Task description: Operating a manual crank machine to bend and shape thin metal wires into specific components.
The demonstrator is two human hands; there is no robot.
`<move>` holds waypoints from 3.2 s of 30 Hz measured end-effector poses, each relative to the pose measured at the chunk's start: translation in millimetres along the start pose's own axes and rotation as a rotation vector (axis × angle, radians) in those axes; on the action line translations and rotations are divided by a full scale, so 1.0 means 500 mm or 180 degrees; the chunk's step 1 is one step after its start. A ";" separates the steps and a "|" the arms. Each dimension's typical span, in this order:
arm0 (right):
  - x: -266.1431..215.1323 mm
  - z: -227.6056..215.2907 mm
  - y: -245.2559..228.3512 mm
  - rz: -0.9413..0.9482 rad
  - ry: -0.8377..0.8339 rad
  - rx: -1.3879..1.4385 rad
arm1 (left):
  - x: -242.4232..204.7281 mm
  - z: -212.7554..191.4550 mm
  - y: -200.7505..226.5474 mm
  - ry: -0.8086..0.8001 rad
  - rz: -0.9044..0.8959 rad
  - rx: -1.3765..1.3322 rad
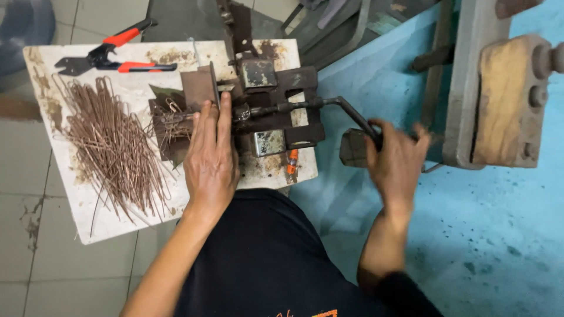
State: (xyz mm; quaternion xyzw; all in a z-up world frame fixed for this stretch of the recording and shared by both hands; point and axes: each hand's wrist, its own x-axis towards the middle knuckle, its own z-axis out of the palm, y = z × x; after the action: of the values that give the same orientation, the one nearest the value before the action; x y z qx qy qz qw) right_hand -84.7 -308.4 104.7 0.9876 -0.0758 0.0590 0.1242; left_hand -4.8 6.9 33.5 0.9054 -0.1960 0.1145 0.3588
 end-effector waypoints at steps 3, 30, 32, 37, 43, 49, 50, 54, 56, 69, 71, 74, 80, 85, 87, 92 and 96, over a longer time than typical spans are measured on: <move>0.119 -0.052 0.047 -0.0795 -0.0278 -0.0152 | -0.010 0.020 -0.012 0.0043 -0.0031 -0.0111; -0.100 0.126 -0.140 0.0995 -0.0396 0.2103 | -0.008 0.008 -0.008 -0.0060 -0.0099 -0.0050; -0.093 0.235 -0.144 0.1079 -0.0286 0.2585 | -0.008 0.004 -0.008 -0.0084 -0.0087 -0.0074; -0.068 0.338 -0.121 0.1138 -0.0277 0.3325 | -0.011 0.006 -0.015 0.0084 0.0019 -0.0155; -0.065 0.119 -0.068 0.1470 -0.0660 0.2139 | -0.004 0.000 0.003 0.0078 -0.0156 -0.0295; 0.113 -0.062 -0.008 -0.0761 0.0146 -0.0390 | 0.004 -0.007 0.006 0.0070 -0.0053 -0.0146; 0.151 -0.074 -0.007 -0.1002 -0.0141 -0.0773 | 0.002 -0.001 0.001 0.0078 -0.0023 -0.0133; 0.287 -0.055 0.005 -0.1905 -0.0092 -0.1798 | -0.015 0.017 -0.010 0.0137 -0.0026 -0.0021; 0.349 -0.022 0.020 -0.2130 -0.0110 -0.1796 | -0.019 0.019 -0.014 0.0070 -0.0083 0.0053; 0.049 -0.079 -0.063 -0.1091 -0.0214 -0.1381 | 0.001 0.002 -0.010 0.0039 -0.0043 -0.0196; -0.007 -0.057 -0.090 -0.0682 -0.0669 -0.0620 | 0.003 -0.002 -0.002 0.0045 -0.0054 -0.0194; -0.044 0.025 -0.117 0.0236 -0.1114 0.1046 | 0.005 -0.009 0.001 0.0054 -0.0081 -0.0199; -0.046 0.280 -0.119 0.0809 -0.0481 0.2991 | 0.003 -0.002 -0.005 -0.0020 -0.0035 -0.0165; -0.057 0.140 -0.098 0.0862 -0.0769 0.2453 | -0.001 -0.001 0.000 0.0112 -0.0159 -0.0281; -0.078 0.073 -0.083 0.0690 -0.0777 0.1490 | -0.007 0.009 -0.007 0.0080 -0.0124 -0.0275; 0.074 -0.079 -0.029 -0.0786 -0.0214 -0.0564 | -0.010 0.012 -0.013 0.0104 -0.0028 -0.0202; 0.222 -0.078 -0.003 -0.1624 -0.0225 -0.1128 | -0.016 0.018 -0.017 0.0050 -0.0044 -0.0166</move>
State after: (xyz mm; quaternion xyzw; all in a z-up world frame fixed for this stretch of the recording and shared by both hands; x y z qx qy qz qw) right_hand 20.9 -311.9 156.9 0.9392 0.1611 -0.0226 0.3025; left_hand -7.8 8.8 19.0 0.8962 -0.1898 0.1140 0.3846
